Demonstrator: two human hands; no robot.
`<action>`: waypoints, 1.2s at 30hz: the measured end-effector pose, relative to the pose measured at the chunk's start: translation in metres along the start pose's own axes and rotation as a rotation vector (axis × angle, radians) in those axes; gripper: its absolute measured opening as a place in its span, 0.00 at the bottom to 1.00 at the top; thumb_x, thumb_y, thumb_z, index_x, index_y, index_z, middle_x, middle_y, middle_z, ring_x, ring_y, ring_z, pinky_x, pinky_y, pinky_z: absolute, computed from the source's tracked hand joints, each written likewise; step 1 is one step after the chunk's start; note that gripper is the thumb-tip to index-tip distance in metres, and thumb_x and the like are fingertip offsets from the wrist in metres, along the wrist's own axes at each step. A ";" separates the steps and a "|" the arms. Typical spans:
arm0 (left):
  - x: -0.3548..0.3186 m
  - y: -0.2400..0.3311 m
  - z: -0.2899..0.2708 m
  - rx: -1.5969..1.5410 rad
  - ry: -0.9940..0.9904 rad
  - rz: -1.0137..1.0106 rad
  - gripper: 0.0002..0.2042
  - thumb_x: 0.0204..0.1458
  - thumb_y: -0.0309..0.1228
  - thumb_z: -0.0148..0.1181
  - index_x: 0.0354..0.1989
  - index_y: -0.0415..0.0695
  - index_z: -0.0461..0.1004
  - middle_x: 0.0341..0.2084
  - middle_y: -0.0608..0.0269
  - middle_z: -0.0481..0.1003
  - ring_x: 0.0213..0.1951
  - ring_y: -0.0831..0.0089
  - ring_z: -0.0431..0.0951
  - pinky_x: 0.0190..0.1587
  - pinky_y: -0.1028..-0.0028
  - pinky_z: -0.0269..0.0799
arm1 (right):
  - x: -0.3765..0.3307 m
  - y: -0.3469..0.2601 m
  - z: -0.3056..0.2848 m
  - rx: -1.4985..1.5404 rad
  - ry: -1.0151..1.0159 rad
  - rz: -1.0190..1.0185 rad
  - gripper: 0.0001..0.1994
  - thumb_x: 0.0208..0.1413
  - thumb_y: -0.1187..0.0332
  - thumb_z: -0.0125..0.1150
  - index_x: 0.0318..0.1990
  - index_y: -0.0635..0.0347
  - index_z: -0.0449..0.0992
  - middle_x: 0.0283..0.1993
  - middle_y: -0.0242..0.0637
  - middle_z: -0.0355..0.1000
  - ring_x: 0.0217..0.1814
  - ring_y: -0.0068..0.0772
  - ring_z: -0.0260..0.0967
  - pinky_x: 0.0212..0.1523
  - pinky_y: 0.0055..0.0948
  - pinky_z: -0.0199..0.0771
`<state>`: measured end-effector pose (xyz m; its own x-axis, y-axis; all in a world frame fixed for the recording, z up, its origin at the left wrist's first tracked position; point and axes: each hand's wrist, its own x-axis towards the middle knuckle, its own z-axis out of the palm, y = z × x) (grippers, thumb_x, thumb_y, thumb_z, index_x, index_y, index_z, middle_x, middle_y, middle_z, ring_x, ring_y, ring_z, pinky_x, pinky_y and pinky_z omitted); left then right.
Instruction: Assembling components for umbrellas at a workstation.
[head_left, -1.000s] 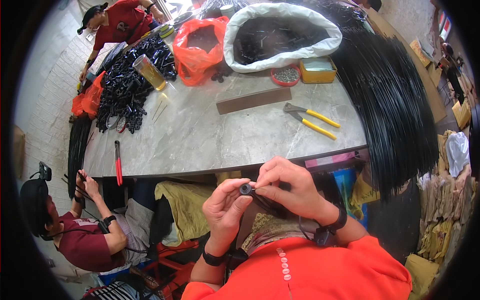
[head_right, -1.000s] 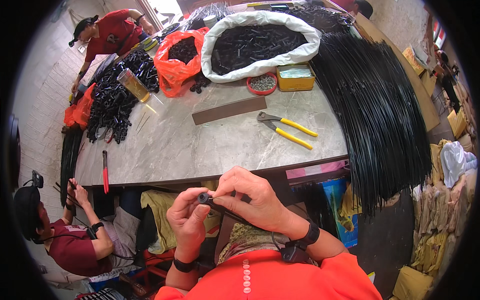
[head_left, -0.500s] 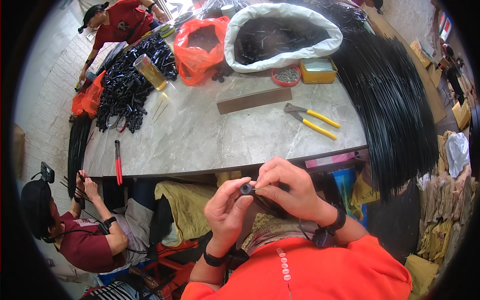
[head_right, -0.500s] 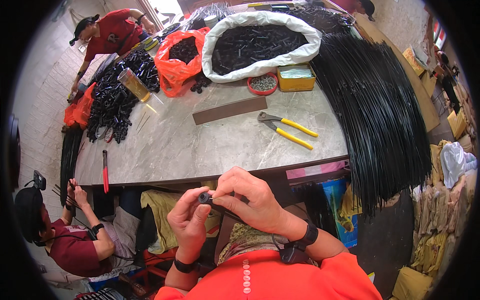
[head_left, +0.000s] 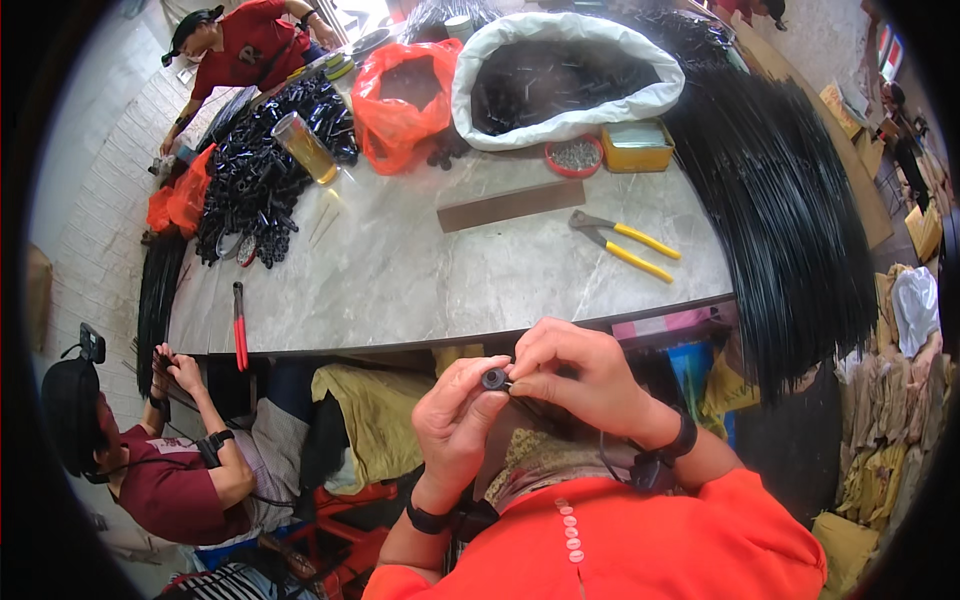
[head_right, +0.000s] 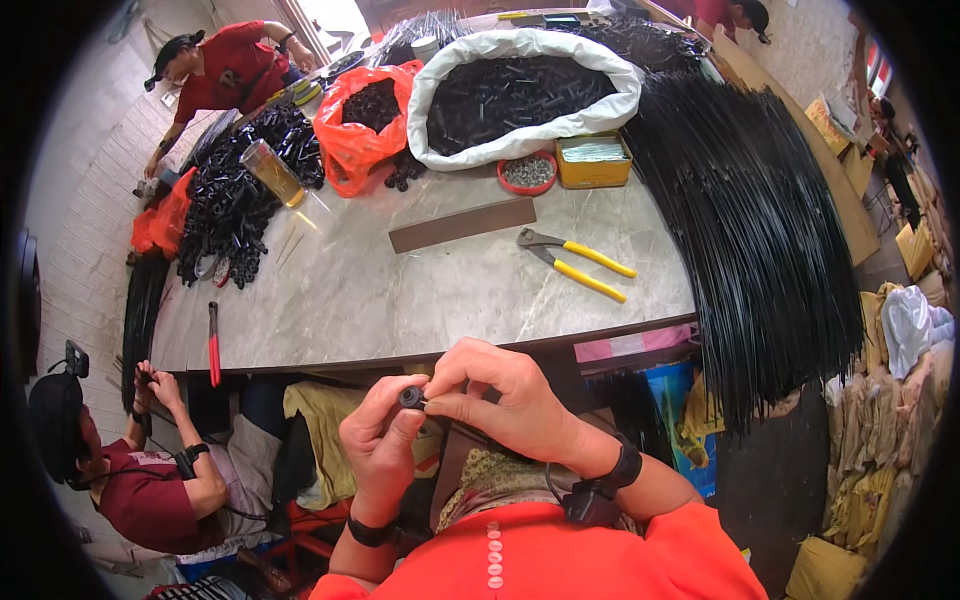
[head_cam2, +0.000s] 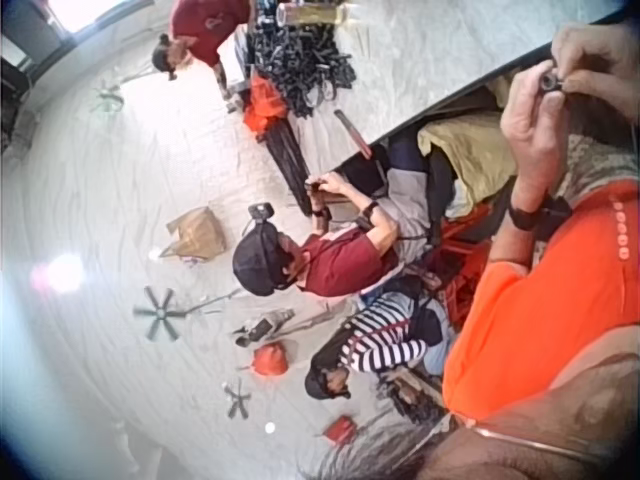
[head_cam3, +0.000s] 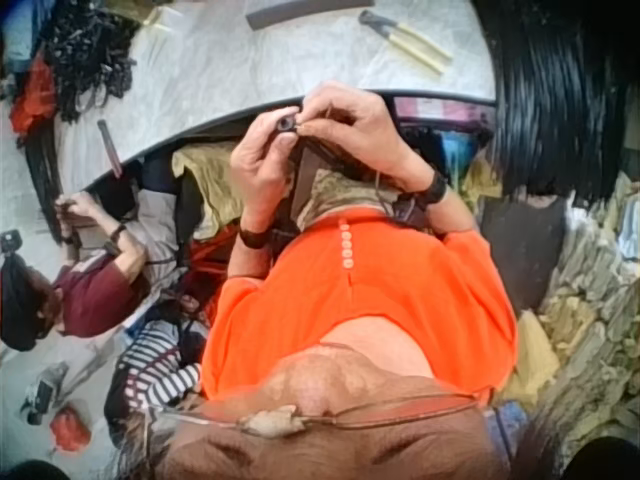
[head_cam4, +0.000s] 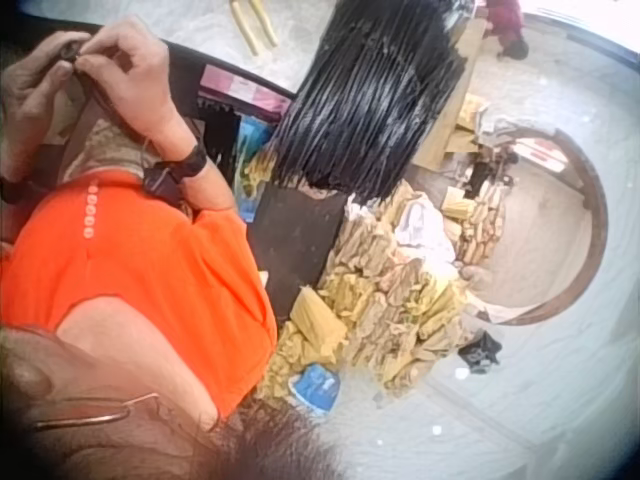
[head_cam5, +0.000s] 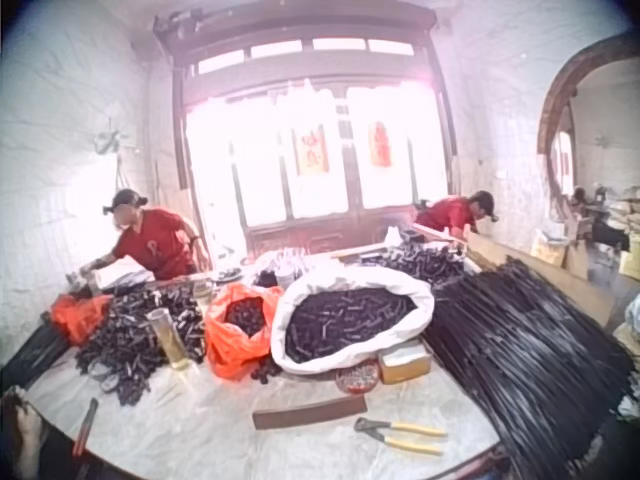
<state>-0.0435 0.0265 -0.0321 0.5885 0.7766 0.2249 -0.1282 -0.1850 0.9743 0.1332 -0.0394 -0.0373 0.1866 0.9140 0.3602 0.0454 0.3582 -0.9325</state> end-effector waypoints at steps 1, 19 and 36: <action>0.001 -0.001 0.000 0.000 0.000 0.001 0.12 0.56 0.19 0.61 0.49 0.32 0.77 0.44 0.56 0.76 0.44 0.74 0.76 0.47 0.78 0.71 | 0.000 0.000 0.000 -0.001 -0.001 -0.001 0.05 0.54 0.77 0.67 0.38 0.63 0.78 0.37 0.33 0.72 0.36 0.23 0.69 0.34 0.22 0.70; 0.012 -0.019 -0.010 -0.244 0.030 -0.029 0.13 0.55 0.17 0.61 0.50 0.31 0.76 0.42 0.61 0.74 0.43 0.77 0.75 0.46 0.81 0.70 | 0.016 0.012 0.002 -0.112 -0.056 -0.131 0.06 0.53 0.77 0.68 0.38 0.63 0.78 0.36 0.34 0.73 0.33 0.23 0.70 0.34 0.22 0.71; 0.014 -0.029 -0.011 -0.491 0.055 -0.092 0.13 0.55 0.13 0.60 0.49 0.31 0.75 0.42 0.60 0.74 0.47 0.75 0.76 0.53 0.75 0.72 | 0.025 0.008 0.013 -0.287 -0.052 -0.135 0.06 0.54 0.81 0.64 0.37 0.65 0.74 0.36 0.40 0.73 0.31 0.29 0.70 0.32 0.24 0.70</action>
<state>-0.0402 0.0492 -0.0572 0.5740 0.8093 0.1251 -0.4461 0.1809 0.8765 0.1249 -0.0115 -0.0357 0.1101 0.8729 0.4754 0.3426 0.4157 -0.8425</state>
